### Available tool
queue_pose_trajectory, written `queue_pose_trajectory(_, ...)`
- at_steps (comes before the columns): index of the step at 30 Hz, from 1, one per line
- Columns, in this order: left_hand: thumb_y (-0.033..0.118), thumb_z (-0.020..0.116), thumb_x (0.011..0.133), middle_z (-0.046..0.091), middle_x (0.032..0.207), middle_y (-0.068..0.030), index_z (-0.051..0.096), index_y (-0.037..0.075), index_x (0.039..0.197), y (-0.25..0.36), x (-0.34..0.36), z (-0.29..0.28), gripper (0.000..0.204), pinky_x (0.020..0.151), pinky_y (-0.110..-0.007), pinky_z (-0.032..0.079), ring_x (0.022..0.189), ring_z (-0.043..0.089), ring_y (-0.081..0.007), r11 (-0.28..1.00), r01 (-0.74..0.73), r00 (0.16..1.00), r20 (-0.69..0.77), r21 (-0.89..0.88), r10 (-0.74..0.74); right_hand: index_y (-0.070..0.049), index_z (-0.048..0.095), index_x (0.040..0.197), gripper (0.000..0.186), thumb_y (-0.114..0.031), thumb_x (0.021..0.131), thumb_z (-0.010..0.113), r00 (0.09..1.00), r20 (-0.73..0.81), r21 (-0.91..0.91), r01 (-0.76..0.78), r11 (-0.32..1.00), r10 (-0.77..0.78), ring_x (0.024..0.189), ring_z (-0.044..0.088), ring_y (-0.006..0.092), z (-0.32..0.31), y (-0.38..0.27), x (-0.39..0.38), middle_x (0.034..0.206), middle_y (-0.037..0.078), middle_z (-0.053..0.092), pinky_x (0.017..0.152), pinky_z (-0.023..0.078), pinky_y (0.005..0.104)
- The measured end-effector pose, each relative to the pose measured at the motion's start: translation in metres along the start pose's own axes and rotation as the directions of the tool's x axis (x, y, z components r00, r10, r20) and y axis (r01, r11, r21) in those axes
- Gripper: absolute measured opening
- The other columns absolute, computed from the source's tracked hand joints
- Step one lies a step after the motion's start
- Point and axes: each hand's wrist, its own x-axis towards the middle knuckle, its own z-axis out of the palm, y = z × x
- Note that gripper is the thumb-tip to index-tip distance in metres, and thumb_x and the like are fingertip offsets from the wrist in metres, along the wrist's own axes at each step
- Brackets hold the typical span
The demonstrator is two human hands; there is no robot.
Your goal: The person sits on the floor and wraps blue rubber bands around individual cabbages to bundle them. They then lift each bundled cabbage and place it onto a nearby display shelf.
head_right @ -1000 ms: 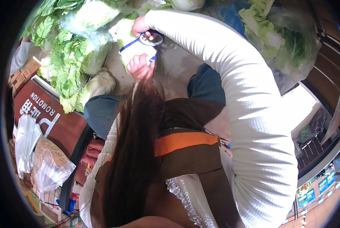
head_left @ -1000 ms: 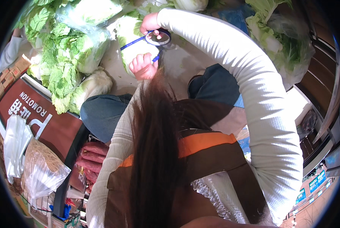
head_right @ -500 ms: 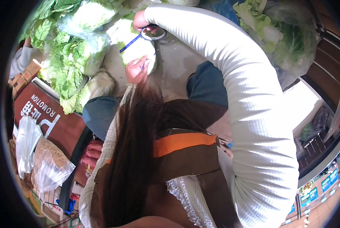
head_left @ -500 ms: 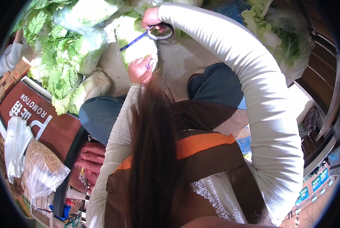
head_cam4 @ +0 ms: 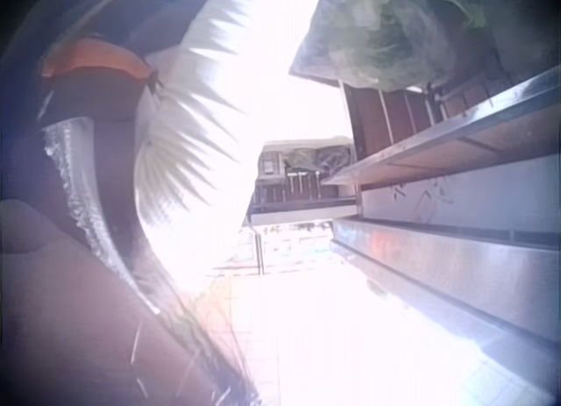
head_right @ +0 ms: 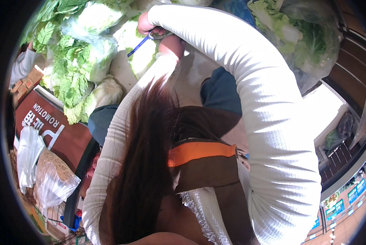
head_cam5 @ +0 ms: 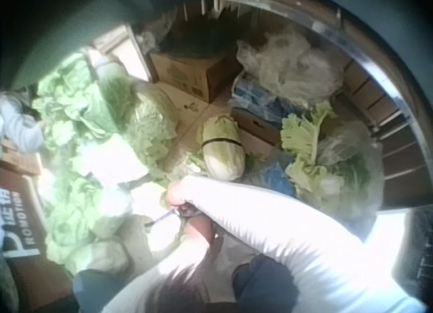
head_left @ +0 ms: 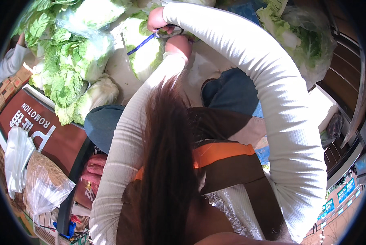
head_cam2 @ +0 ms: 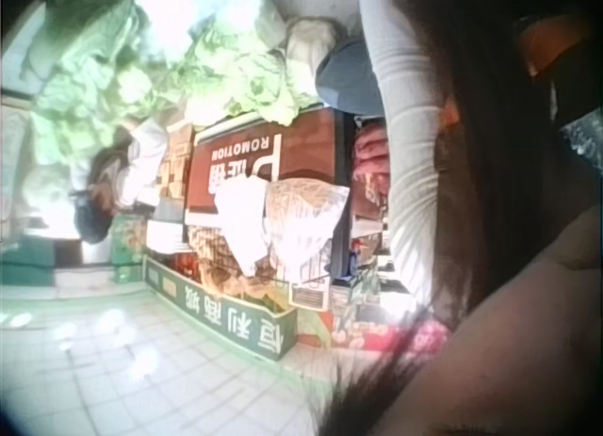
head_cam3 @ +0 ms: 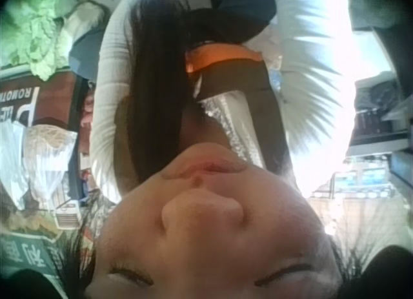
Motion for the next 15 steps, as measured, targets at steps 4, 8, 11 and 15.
queue_pose_trajectory(4, 0.023, 0.055, 0.089, 0.07, 0.095, -0.0176, 0.073, 0.013, 0.105, -0.008, 0.011, -0.007, 0.026, 0.077, -0.042, 0.053, 0.086, 0.068, -0.0343, 0.963, -0.219, 0.973, -0.036, 0.159, 0.228, 0.001, 0.059, 0.057, 0.014, -0.008, 0.065, 0.051, 0.999, -0.011, -0.211, 0.05, 0.976, -0.053, 0.044, 0.058, 0.0279, -0.003, -0.009, -0.002, 0.055, 0.016, 0.058, 0.041, 0.047, 0.0424)
queue_pose_trajectory(8, 0.012, 0.055, 0.086, 0.069, 0.095, -0.0194, 0.072, 0.012, 0.104, -0.038, -0.022, -0.033, 0.025, 0.074, -0.043, 0.053, 0.087, 0.067, -0.0364, 0.964, -0.121, 0.989, -0.108, -0.237, 0.097, -0.001, 0.061, 0.06, 0.014, -0.009, 0.068, 0.052, 0.999, -0.05, -0.02, -0.009, 1.0, 0.008, 0.042, 0.054, 0.0249, -0.011, 0.0, 0.006, 0.055, 0.012, 0.058, 0.041, 0.045, 0.0409)
queue_pose_trajectory(11, 0.013, 0.059, 0.088, 0.07, 0.091, -0.0178, 0.07, 0.01, 0.102, -0.066, -0.035, -0.057, 0.018, 0.074, -0.043, 0.053, 0.085, 0.068, -0.0357, 0.982, -0.075, 0.996, -0.07, -0.174, 0.063, -0.003, 0.059, 0.061, 0.015, -0.012, 0.071, 0.054, 0.996, 0.049, -0.014, -0.076, 0.997, 0.077, 0.04, 0.05, 0.0223, -0.016, 0.01, 0.018, 0.054, 0.01, 0.054, 0.041, 0.043, 0.0399)
queue_pose_trajectory(15, 0.011, 0.066, 0.088, 0.071, 0.091, -0.0137, 0.065, 0.009, 0.104, -0.098, -0.044, -0.067, 0.016, 0.072, -0.04, 0.055, 0.084, 0.07, -0.0328, 0.979, -0.077, 0.988, -0.147, -0.186, 0.049, -0.005, 0.058, 0.063, 0.016, -0.016, 0.075, 0.056, 0.969, 0.195, -0.096, -0.133, 0.986, 0.15, 0.039, 0.044, 0.0189, -0.017, 0.015, 0.033, 0.051, 0.006, 0.049, 0.041, 0.04, 0.0385)
